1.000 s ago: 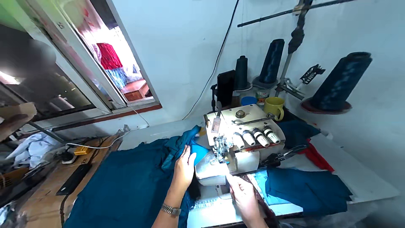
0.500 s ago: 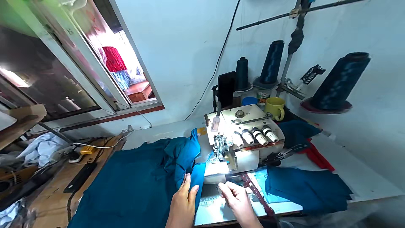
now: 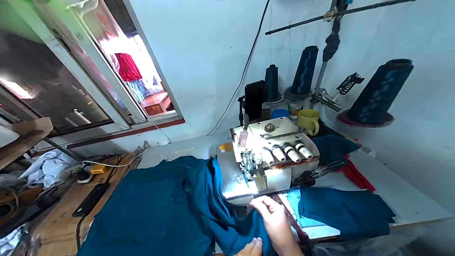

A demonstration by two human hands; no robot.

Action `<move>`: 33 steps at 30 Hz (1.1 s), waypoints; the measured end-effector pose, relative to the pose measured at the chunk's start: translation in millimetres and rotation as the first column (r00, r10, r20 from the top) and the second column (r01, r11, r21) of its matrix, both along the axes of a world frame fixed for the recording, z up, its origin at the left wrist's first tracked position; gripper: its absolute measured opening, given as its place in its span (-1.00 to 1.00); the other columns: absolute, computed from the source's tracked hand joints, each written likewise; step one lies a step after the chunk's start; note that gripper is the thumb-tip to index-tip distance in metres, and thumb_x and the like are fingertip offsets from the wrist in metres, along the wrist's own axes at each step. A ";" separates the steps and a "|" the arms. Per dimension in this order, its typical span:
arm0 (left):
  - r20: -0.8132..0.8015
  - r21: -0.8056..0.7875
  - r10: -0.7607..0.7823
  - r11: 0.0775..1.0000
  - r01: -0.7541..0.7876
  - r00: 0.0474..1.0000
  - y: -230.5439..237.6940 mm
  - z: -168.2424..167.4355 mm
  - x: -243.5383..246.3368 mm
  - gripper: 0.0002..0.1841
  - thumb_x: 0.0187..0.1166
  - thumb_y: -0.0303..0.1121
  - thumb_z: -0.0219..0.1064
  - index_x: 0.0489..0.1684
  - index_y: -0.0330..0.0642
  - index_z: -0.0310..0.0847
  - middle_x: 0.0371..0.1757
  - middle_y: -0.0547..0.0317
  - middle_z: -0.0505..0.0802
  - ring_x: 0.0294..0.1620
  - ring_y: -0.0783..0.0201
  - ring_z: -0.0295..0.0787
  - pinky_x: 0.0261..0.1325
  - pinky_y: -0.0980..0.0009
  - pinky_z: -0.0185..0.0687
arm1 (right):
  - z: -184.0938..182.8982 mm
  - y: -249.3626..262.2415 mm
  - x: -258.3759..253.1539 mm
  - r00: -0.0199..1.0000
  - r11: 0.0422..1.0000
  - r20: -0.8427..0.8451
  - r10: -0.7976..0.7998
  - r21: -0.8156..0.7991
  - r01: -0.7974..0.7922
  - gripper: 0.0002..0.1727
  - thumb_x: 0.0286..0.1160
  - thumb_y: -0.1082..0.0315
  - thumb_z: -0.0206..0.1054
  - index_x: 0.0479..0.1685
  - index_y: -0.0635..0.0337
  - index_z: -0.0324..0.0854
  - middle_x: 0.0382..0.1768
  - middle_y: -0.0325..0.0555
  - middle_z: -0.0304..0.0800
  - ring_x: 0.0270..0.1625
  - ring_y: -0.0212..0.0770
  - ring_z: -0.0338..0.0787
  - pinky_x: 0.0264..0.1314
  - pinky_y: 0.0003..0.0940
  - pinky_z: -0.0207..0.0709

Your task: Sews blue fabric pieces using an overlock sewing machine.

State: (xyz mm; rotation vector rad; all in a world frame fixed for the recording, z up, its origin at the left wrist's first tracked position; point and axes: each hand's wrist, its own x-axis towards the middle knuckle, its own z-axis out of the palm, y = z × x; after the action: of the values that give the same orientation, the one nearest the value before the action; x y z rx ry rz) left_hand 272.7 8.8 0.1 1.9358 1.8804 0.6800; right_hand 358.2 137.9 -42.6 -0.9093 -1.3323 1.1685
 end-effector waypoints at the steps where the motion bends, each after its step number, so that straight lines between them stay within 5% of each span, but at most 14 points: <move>1: -0.014 0.084 0.017 0.996 -0.016 1.000 5.0 5.1 -6.3 -0.60 0.69 -0.26 0.28 0.26 -0.43 0.73 0.13 -0.18 0.90 0.14 -0.03 0.90 0.27 0.03 0.76 | 0.5 8.9 4.9 0.995 0.996 -0.061 -0.077 -0.055 0.073 -0.79 0.53 0.47 0.24 -0.42 0.23 0.74 -0.40 -0.28 0.75 -0.24 -0.49 0.72 -0.08 -0.52 0.60; 5: -0.149 0.461 0.224 0.877 -0.133 0.963 58.8 25.9 -69.9 -0.73 0.54 -0.54 0.20 0.00 -0.24 0.85 0.03 0.00 0.90 0.10 -0.03 0.84 0.13 0.01 0.76 | -4.0 29.3 23.5 0.972 0.963 -0.161 -0.169 -0.237 0.128 -0.70 0.65 0.52 0.17 -0.47 0.20 0.70 -0.43 -0.29 0.71 -0.25 -0.45 0.68 -0.08 -0.53 0.56; 8: -0.140 0.337 0.162 0.936 -0.107 0.977 104.2 20.6 -123.5 -0.58 0.51 -0.64 0.15 0.32 -0.25 0.69 0.42 -0.08 0.72 0.48 -0.12 0.60 0.47 -0.08 0.52 | -4.3 12.3 26.5 0.978 0.972 -0.207 0.021 -0.226 -0.069 -0.67 0.69 0.49 0.10 -0.45 0.19 0.69 -0.41 -0.24 0.74 -0.24 -0.40 0.70 -0.07 -0.50 0.57; 9: -0.094 0.261 0.115 0.961 -0.087 0.989 115.0 16.4 -136.2 -0.54 0.50 -0.64 0.15 0.40 -0.25 0.62 0.46 -0.08 0.68 0.46 -0.08 0.60 0.45 -0.04 0.52 | -5.4 6.0 27.4 0.964 0.969 -0.250 0.093 -0.199 -0.145 -0.64 0.70 0.50 0.04 -0.47 0.19 0.68 -0.42 -0.23 0.76 -0.26 -0.40 0.72 -0.06 -0.49 0.59; 12: -0.007 0.249 0.027 0.968 -0.025 1.000 129.6 -4.7 -156.6 -0.76 0.55 -0.58 0.15 -0.01 -0.34 0.73 -0.04 -0.04 0.82 -0.04 0.14 0.77 0.13 0.21 0.68 | -5.7 -6.5 29.9 0.911 0.944 -0.376 0.170 -0.202 -0.260 -0.57 0.74 0.45 -0.08 -0.55 0.06 0.58 -0.56 -0.37 0.60 -0.39 -0.46 0.62 -0.12 -0.52 0.56; 14: -0.007 0.292 -0.003 0.956 0.005 1.000 121.3 -9.4 -159.2 -0.76 0.58 -0.52 0.11 -0.14 -0.32 0.76 -0.13 0.04 0.83 -0.06 0.24 0.78 0.12 0.30 0.69 | -5.6 -7.4 32.5 0.893 0.932 -0.427 0.145 -0.245 -0.268 -0.55 0.78 0.40 -0.07 -0.60 0.01 0.50 -0.66 -0.45 0.42 -0.54 -0.51 0.46 -0.33 -0.57 0.44; 17: 0.005 0.472 -0.024 0.881 0.019 1.000 92.6 2.6 -158.2 -0.80 0.47 -0.42 0.16 -0.27 -0.24 0.74 0.06 0.06 0.81 0.18 0.17 0.74 0.27 0.17 0.66 | -9.6 -7.4 43.6 0.920 0.925 -0.148 0.363 -0.066 -0.375 -0.87 0.55 0.22 0.35 -0.34 -0.01 0.60 -0.48 -0.53 0.57 -0.42 -0.62 0.56 -0.29 -0.62 0.50; 19: 0.087 0.544 -0.137 0.837 0.068 0.987 67.1 22.9 -158.3 -0.85 0.56 -0.29 0.18 -0.27 -0.09 0.64 0.14 0.17 0.85 0.40 0.23 0.68 0.59 0.11 0.47 | -3.3 -13.8 46.1 0.857 0.862 0.169 0.487 0.069 -0.503 -0.61 0.32 0.13 0.57 -0.03 0.24 0.76 -0.35 -0.28 0.75 -0.31 -0.48 0.67 -0.17 -0.46 0.57; 21: 0.122 0.578 -0.281 0.800 0.162 0.952 41.1 50.0 -157.9 -0.88 0.67 -0.20 0.19 -0.12 0.06 0.60 -0.01 0.37 0.86 0.32 0.42 0.74 0.78 0.10 0.27 | 9.0 -18.1 49.5 0.767 0.762 0.380 0.518 0.203 -0.615 -0.70 0.47 0.21 0.49 -0.10 0.33 0.83 -0.27 -0.03 0.90 -0.17 -0.30 0.86 0.01 -0.30 0.72; 24: 0.114 0.553 -0.395 0.787 0.272 0.912 4.2 95.5 -155.7 -0.92 0.64 -0.21 0.27 -0.10 0.09 0.53 -0.13 0.48 0.76 0.12 0.58 0.71 0.45 0.46 0.53 | 45.7 -5.7 59.5 0.816 0.680 0.316 0.484 0.451 -0.578 -0.74 0.62 0.21 0.38 -0.26 0.22 0.81 -0.33 -0.13 0.73 -0.13 -0.40 0.69 0.00 -0.53 0.55; 26: 0.166 0.418 -0.436 0.844 0.338 0.884 -15.7 120.6 -156.3 -0.85 0.63 -0.21 0.39 -0.03 0.05 0.56 -0.20 0.47 0.75 -0.08 0.66 0.69 0.07 0.64 0.63 | 76.7 -0.8 68.1 0.885 0.730 0.274 0.376 0.501 -0.465 -0.70 0.69 0.08 0.30 -0.16 0.09 0.80 -0.09 -0.25 0.72 0.08 -0.52 0.66 0.18 -0.61 0.56; 28: 0.175 0.277 -0.438 0.882 0.382 0.882 -27.8 136.8 -160.5 -0.80 0.61 -0.24 0.44 -0.07 -0.16 0.64 -0.32 0.33 0.77 -0.29 0.68 0.66 -0.19 0.71 0.58 | 97.3 -3.5 74.8 0.880 0.725 0.345 0.327 0.506 -0.468 -0.65 0.74 0.08 0.25 -0.12 0.15 0.81 0.07 -0.16 0.79 0.21 -0.42 0.71 0.29 -0.47 0.62; 31: 0.158 0.143 -0.473 0.879 0.454 0.867 -43.7 163.8 -184.1 -0.78 0.59 -0.25 0.45 -0.20 -0.28 0.72 -0.33 0.23 0.82 -0.28 0.66 0.67 -0.17 0.67 0.58 | 129.2 -10.5 89.4 0.781 0.593 0.378 0.498 0.508 -0.624 -0.65 0.78 0.16 0.19 -0.13 0.25 0.76 -0.20 -0.18 0.82 -0.08 -0.52 0.74 0.02 -0.59 0.60; 33: 0.161 0.100 -0.535 0.845 0.525 0.830 -45.3 177.0 -198.5 -0.77 0.58 -0.17 0.45 -0.28 -0.15 0.72 -0.40 0.34 0.77 -0.31 0.67 0.65 -0.22 0.66 0.55 | 147.8 -13.0 101.4 0.825 0.678 0.251 0.507 0.475 -0.561 -0.71 0.77 0.07 0.19 -0.05 -0.04 0.79 -0.19 -0.48 0.84 -0.11 -0.70 0.73 -0.02 -0.70 0.62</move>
State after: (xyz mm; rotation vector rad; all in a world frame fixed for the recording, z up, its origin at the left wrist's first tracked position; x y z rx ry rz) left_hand 74.2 -36.4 177.1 2.2014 1.1350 0.6976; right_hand 459.6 124.9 105.2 -0.1525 -1.9639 1.0864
